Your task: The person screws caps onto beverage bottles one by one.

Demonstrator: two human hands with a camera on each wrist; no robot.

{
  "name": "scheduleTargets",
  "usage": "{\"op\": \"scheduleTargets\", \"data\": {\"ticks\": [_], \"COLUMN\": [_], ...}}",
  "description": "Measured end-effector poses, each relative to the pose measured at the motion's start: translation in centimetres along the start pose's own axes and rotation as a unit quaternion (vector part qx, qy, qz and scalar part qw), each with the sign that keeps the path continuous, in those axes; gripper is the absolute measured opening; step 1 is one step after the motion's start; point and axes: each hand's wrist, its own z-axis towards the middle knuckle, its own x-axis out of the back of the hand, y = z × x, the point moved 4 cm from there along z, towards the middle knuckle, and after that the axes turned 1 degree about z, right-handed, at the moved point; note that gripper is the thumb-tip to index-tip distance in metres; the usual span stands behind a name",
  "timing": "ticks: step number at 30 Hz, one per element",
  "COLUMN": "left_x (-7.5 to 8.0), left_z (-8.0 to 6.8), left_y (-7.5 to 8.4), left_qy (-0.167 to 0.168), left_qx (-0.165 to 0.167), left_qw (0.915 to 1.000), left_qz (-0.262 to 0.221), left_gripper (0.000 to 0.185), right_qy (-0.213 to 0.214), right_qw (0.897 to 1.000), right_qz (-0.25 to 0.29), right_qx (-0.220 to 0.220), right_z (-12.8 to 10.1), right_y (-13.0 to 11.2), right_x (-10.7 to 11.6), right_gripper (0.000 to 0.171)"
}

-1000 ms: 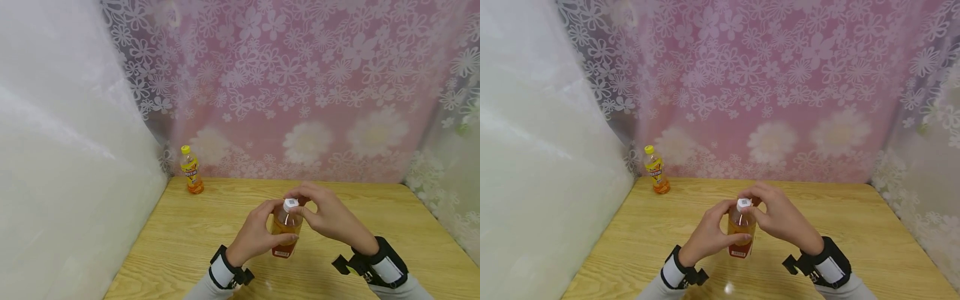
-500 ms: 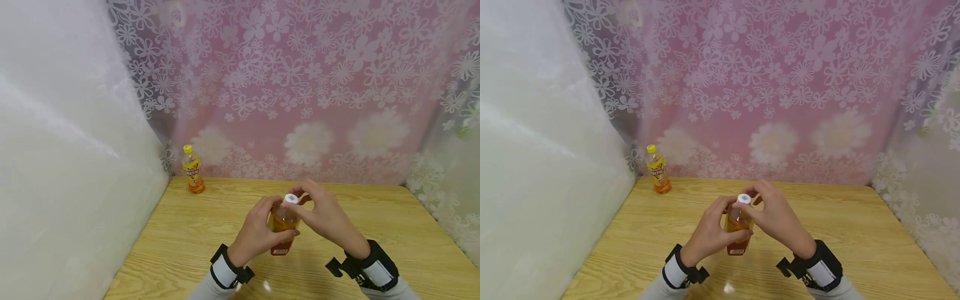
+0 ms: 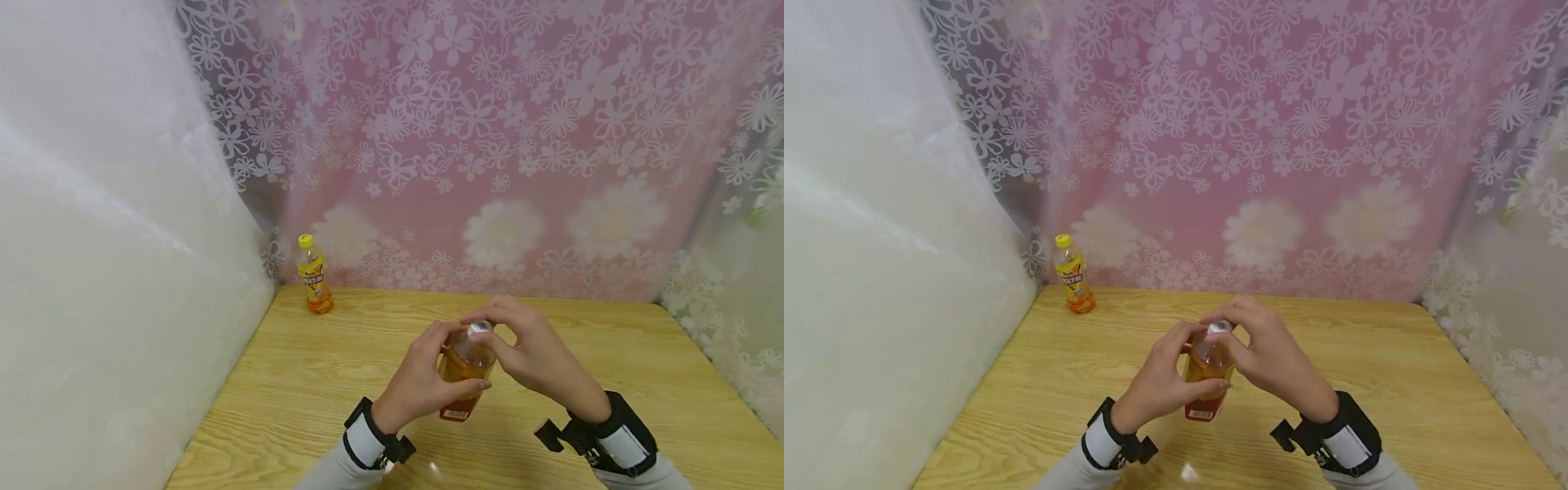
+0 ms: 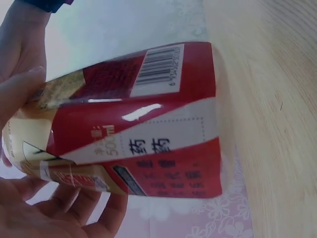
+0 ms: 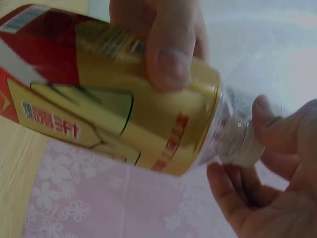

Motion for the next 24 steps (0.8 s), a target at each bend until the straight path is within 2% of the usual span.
{"op": "scheduleTargets", "data": {"ticks": [5,8,12,15,19,21,24], "left_x": [0.1,0.1,0.2,0.5,1.8,3.0,5.4], "left_z": [-0.2,-0.1,0.0,0.2,0.5,0.6,0.9], "left_y": [-0.2,-0.4,-0.6,-1.1,-3.2,-4.9,-8.1], "left_qy": [0.027,0.031,0.022,0.016,0.023,0.045,0.095], "left_qx": [0.01,0.014,0.022,0.033,0.079,0.112,0.153], "left_qw": [0.9991,0.9985,0.9985,0.9983,0.9957,0.9922,0.9832], "left_qz": [0.032,0.043,0.045,0.046,0.044,0.032,0.028], "left_gripper": [0.067,0.067,0.067,0.07,0.073,0.074,0.074], "right_qy": [0.03,0.044,0.046,0.037,0.044,0.055,0.064], "right_qw": [0.998,0.996,0.996,0.996,0.994,0.993,0.992], "right_qz": [-0.047,-0.062,-0.063,-0.052,-0.041,-0.041,-0.033], "right_qx": [-0.028,-0.039,-0.048,-0.062,-0.088,-0.095,-0.106], "right_z": [-0.1,-0.1,0.0,-0.1,-0.8,-1.3,-1.7], "right_y": [-0.4,-0.4,0.2,1.0,2.1,2.5,3.2], "right_x": [-0.8,-1.1,-1.1,-1.0,-0.5,-0.3,-0.4], "right_gripper": [0.016,0.014,0.017,0.026,0.037,0.033,0.021]}}
